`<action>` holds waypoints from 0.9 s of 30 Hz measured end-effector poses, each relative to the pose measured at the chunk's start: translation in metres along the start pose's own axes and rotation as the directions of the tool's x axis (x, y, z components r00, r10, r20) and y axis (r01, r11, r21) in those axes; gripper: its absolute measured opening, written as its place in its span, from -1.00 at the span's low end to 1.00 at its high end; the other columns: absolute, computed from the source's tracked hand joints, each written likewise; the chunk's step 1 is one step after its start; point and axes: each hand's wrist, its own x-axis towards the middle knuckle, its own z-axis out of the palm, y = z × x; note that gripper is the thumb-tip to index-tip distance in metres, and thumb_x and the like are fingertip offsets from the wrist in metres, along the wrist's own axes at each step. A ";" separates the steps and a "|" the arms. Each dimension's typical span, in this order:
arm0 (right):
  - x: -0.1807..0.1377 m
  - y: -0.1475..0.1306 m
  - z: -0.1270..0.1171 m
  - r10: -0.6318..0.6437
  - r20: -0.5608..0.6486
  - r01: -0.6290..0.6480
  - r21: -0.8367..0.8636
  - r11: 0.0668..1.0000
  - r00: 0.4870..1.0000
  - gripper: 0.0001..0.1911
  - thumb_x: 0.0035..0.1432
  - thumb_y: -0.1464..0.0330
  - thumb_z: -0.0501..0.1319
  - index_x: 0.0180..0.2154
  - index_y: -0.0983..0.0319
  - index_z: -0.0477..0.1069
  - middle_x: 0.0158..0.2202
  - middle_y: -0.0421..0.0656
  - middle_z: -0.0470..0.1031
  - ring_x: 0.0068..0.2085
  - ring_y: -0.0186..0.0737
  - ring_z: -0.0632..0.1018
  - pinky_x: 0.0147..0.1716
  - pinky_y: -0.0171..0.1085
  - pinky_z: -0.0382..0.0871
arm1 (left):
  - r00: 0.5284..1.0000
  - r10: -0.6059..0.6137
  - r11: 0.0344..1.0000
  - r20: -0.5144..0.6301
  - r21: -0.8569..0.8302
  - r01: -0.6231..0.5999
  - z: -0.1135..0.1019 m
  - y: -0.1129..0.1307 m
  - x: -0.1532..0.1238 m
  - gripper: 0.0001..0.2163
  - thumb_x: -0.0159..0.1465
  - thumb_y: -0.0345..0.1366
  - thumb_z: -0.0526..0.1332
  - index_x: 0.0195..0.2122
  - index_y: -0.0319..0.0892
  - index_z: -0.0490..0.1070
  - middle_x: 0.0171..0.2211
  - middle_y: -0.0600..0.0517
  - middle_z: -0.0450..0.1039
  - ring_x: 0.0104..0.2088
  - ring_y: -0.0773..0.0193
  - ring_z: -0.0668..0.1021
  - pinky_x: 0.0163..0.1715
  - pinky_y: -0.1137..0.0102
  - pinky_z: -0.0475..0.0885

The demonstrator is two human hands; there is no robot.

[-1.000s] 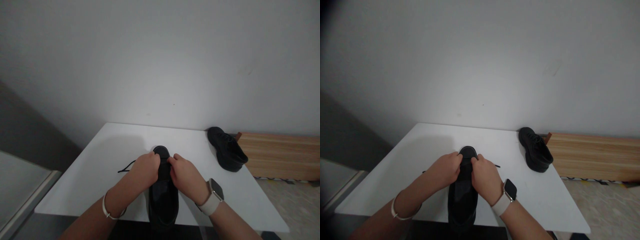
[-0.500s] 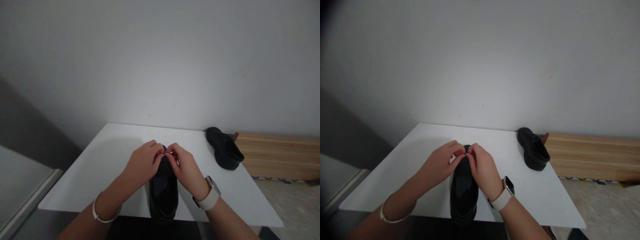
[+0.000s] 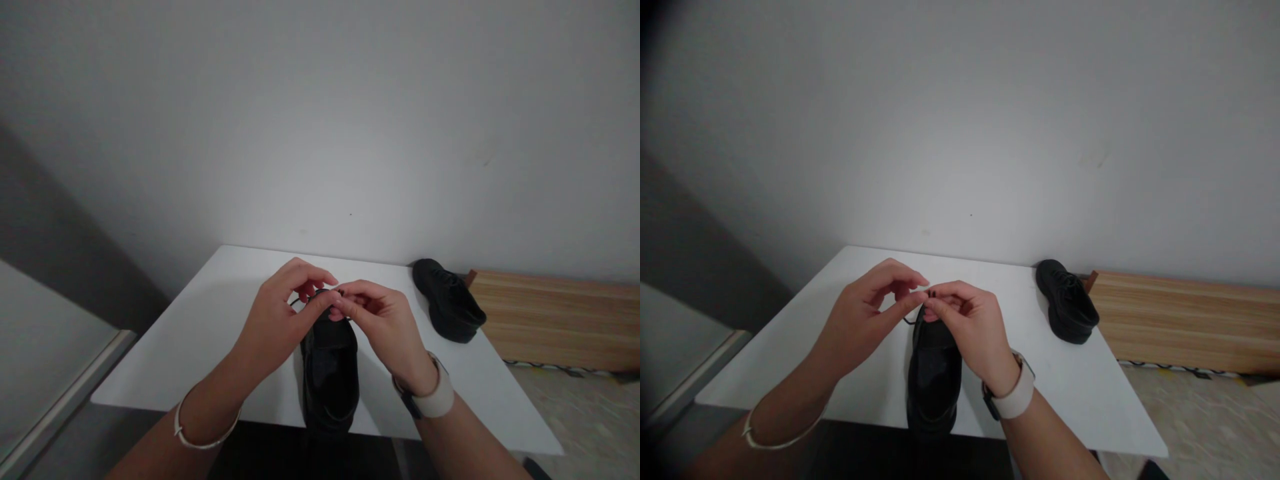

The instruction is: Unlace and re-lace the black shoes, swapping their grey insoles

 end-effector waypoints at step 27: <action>-0.012 -0.017 -0.013 -0.348 0.015 0.337 -0.293 0.895 0.937 -0.89 0.19 0.46 0.33 -0.31 0.13 0.61 -0.32 -0.22 0.63 -0.24 -0.26 0.58 -0.17 -0.25 0.41 | 0.968 -0.210 0.797 0.138 -0.549 0.252 0.063 -0.139 0.046 -0.79 0.25 -0.41 0.36 -0.12 -0.21 0.41 -0.25 0.05 0.55 -0.14 0.20 0.60 -0.05 0.22 0.50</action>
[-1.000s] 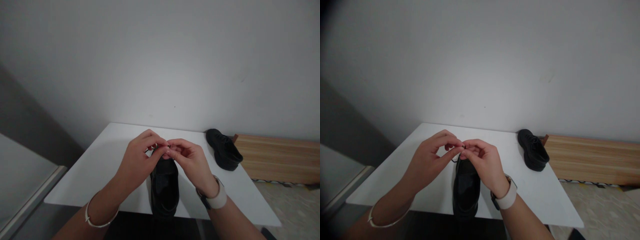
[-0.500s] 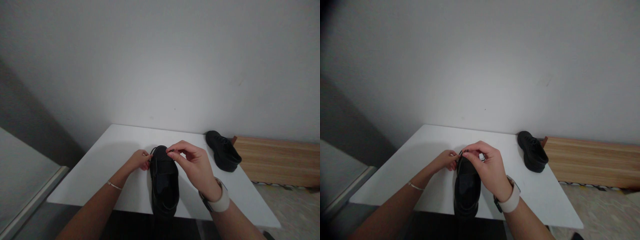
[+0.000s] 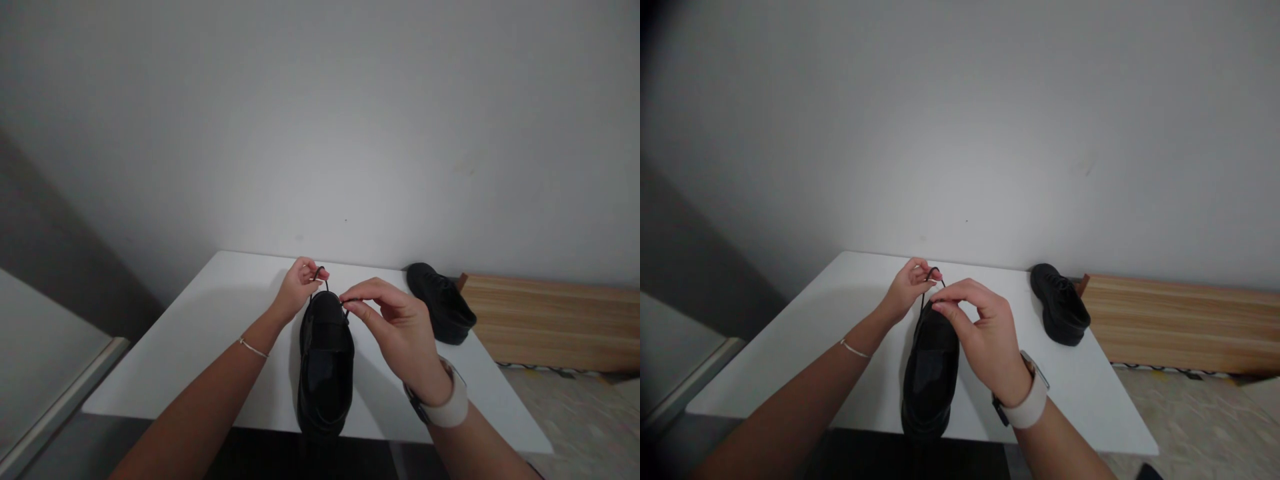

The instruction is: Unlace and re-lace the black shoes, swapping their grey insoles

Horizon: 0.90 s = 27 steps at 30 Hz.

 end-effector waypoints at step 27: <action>0.033 -0.070 -0.017 -0.392 -0.286 0.394 -0.054 0.918 0.874 -0.71 0.11 0.62 0.32 -0.30 0.09 0.63 -0.35 -0.29 0.61 -0.29 -0.30 0.57 -0.27 -0.27 0.44 | 0.938 -0.045 0.962 0.343 0.268 -0.051 -0.007 0.031 -0.054 -0.77 0.29 -0.26 0.31 -0.06 -0.15 0.37 -0.29 0.01 0.54 -0.20 0.18 0.60 -0.12 0.27 0.42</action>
